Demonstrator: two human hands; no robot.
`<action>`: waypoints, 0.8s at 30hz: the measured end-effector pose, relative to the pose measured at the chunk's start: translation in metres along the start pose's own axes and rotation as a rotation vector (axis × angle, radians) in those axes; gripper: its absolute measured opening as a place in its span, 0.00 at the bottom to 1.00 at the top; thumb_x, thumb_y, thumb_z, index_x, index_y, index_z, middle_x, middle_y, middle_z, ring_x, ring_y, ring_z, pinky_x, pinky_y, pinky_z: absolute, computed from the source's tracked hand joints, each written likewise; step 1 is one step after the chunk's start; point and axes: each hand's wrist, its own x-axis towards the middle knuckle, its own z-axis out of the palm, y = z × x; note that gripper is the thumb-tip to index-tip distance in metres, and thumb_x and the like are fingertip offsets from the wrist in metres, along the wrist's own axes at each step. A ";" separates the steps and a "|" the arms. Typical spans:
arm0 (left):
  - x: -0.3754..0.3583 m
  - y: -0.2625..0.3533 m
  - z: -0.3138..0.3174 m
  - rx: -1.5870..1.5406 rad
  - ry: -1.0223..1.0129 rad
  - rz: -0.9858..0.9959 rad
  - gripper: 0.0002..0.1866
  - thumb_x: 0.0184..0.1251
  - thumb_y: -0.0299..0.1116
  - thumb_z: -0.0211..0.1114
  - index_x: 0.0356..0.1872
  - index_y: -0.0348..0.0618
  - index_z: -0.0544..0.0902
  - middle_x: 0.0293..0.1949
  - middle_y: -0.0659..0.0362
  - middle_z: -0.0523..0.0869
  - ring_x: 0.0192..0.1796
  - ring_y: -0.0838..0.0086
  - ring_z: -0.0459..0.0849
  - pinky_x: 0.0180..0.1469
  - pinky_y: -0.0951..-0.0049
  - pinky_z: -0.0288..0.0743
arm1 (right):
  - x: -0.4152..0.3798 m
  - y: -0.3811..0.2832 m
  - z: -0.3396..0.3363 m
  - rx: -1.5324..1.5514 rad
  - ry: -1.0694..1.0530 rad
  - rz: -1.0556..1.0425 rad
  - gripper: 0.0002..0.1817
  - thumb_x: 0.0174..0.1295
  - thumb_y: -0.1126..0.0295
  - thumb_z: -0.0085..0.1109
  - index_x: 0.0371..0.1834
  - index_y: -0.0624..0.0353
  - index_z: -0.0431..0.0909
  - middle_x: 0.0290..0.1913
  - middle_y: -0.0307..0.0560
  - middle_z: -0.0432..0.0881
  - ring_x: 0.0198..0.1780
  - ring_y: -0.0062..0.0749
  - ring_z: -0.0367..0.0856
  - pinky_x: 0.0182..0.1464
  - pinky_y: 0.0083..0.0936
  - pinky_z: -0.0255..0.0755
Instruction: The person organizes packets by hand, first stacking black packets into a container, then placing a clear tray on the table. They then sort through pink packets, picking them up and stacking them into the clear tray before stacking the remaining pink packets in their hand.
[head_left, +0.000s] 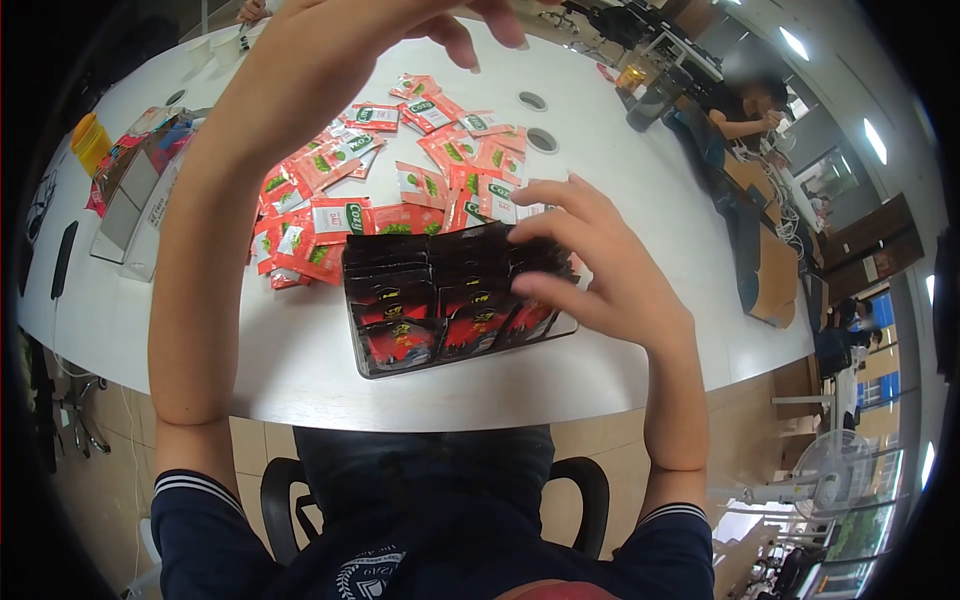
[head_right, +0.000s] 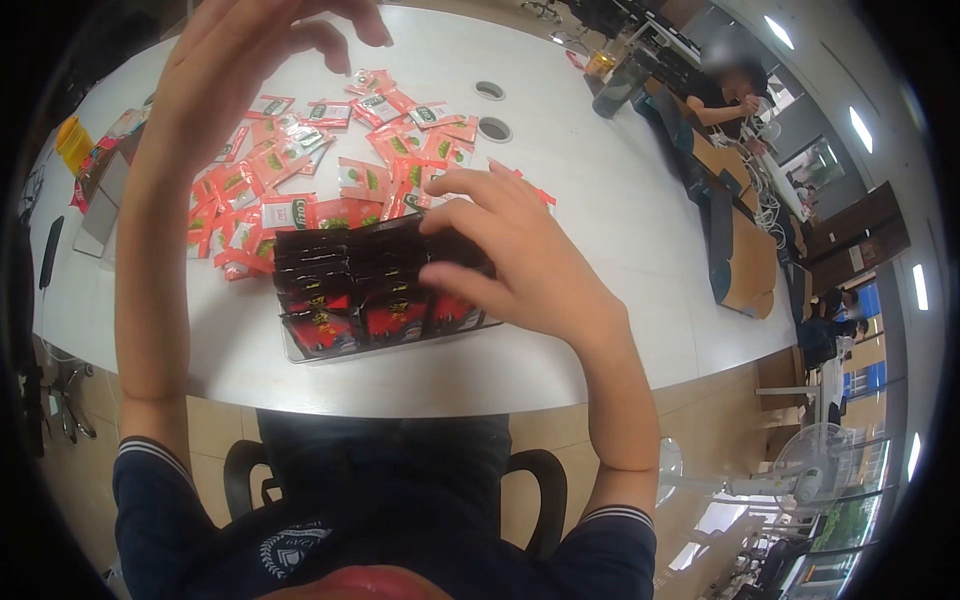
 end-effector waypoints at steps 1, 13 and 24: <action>0.000 -0.001 0.000 0.004 -0.003 0.002 0.35 0.83 0.63 0.59 0.70 0.39 0.78 0.55 0.50 0.87 0.52 0.68 0.89 0.49 0.70 0.85 | 0.003 0.000 0.000 -0.008 0.017 -0.017 0.16 0.65 0.65 0.75 0.53 0.57 0.85 0.65 0.52 0.81 0.69 0.54 0.78 0.79 0.56 0.64; 0.002 -0.005 -0.002 -0.061 -0.063 0.019 0.34 0.84 0.59 0.59 0.70 0.37 0.78 0.55 0.49 0.86 0.53 0.69 0.88 0.48 0.71 0.85 | 0.025 -0.008 0.017 -0.063 -0.042 -0.086 0.04 0.66 0.72 0.69 0.35 0.60 0.85 0.62 0.49 0.82 0.69 0.49 0.78 0.83 0.56 0.63; 0.000 -0.001 -0.001 -0.025 -0.042 -0.004 0.35 0.83 0.61 0.59 0.70 0.38 0.78 0.55 0.49 0.86 0.52 0.69 0.89 0.47 0.71 0.86 | 0.026 -0.009 0.017 0.007 -0.080 -0.040 0.06 0.67 0.72 0.69 0.34 0.61 0.83 0.59 0.50 0.78 0.72 0.49 0.75 0.85 0.59 0.58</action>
